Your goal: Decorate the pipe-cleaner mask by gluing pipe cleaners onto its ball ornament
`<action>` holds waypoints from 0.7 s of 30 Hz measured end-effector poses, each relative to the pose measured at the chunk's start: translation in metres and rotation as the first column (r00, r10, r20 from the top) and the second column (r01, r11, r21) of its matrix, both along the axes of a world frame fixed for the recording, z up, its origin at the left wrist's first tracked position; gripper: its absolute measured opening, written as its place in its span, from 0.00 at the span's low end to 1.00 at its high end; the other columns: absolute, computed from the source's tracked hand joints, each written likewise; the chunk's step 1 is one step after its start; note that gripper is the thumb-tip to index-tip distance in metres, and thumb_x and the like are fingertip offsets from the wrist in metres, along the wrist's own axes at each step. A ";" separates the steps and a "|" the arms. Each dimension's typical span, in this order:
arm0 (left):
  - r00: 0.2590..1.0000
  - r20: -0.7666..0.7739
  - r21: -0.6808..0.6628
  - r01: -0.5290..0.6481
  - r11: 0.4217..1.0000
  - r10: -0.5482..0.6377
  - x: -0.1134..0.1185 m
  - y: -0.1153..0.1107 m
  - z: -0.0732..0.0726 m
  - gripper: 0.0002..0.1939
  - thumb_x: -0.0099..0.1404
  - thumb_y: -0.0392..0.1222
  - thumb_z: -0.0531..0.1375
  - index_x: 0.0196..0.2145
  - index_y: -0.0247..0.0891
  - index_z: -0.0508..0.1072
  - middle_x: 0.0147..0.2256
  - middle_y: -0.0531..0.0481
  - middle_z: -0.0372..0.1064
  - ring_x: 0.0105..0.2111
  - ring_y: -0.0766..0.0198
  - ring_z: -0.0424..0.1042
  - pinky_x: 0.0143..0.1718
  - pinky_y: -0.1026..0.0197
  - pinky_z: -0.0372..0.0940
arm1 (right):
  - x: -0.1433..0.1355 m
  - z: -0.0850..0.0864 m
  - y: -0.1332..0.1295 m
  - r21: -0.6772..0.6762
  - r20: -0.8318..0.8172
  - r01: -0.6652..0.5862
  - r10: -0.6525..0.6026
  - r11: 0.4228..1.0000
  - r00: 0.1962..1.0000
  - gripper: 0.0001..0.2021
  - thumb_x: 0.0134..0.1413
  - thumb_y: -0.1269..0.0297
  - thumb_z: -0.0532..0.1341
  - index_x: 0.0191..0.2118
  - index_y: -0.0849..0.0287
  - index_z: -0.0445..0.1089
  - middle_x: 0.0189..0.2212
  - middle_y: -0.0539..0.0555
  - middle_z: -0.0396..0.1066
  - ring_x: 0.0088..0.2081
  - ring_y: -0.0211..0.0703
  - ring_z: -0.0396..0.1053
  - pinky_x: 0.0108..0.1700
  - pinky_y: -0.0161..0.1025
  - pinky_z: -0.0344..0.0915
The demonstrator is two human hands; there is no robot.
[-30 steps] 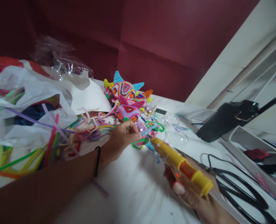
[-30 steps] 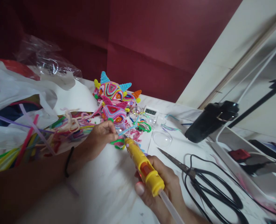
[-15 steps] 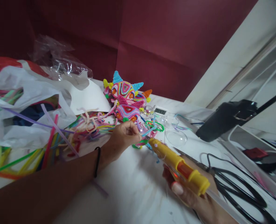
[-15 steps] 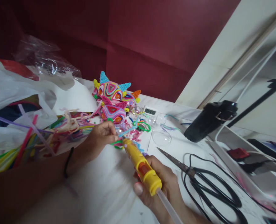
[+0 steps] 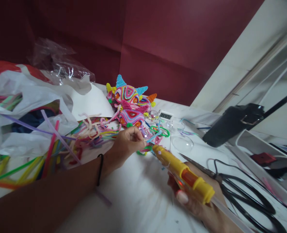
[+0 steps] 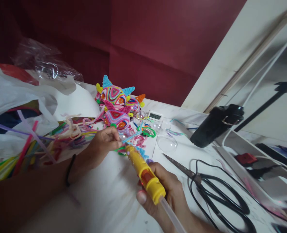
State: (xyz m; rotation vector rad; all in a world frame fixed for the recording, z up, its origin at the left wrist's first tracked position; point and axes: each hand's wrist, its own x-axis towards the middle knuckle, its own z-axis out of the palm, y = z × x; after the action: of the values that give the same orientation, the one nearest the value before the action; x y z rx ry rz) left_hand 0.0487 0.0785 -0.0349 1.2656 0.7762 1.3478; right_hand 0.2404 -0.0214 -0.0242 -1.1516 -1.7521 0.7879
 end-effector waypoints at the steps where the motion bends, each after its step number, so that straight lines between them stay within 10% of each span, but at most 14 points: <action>1: 1.000 0.002 -0.004 0.003 1.000 -0.003 0.000 0.000 0.000 0.09 0.43 0.33 0.64 0.20 0.37 0.65 0.19 0.58 0.64 0.20 0.72 0.60 0.22 0.68 0.54 | 0.000 0.000 0.000 -0.004 0.002 0.000 0.000 1.000 1.000 0.18 0.45 0.45 0.65 0.28 0.56 0.67 0.20 0.51 0.66 0.19 0.40 0.61 0.19 0.36 0.60; 21: 1.000 0.012 -0.014 0.004 1.000 -0.004 0.000 0.000 0.000 0.09 0.43 0.33 0.64 0.21 0.37 0.66 0.19 0.58 0.64 0.20 0.72 0.60 0.22 0.68 0.54 | 0.006 -0.001 -0.005 -0.099 -0.046 0.000 -0.005 0.995 0.999 0.18 0.50 0.45 0.62 0.34 0.56 0.68 0.26 0.52 0.71 0.24 0.41 0.67 0.23 0.34 0.65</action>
State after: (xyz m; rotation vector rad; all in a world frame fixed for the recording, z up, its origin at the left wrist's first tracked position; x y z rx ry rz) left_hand 0.0484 0.0786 -0.0349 1.2466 0.7739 1.3435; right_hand 0.2461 -0.0265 -0.0248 -1.1914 -1.6889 0.9020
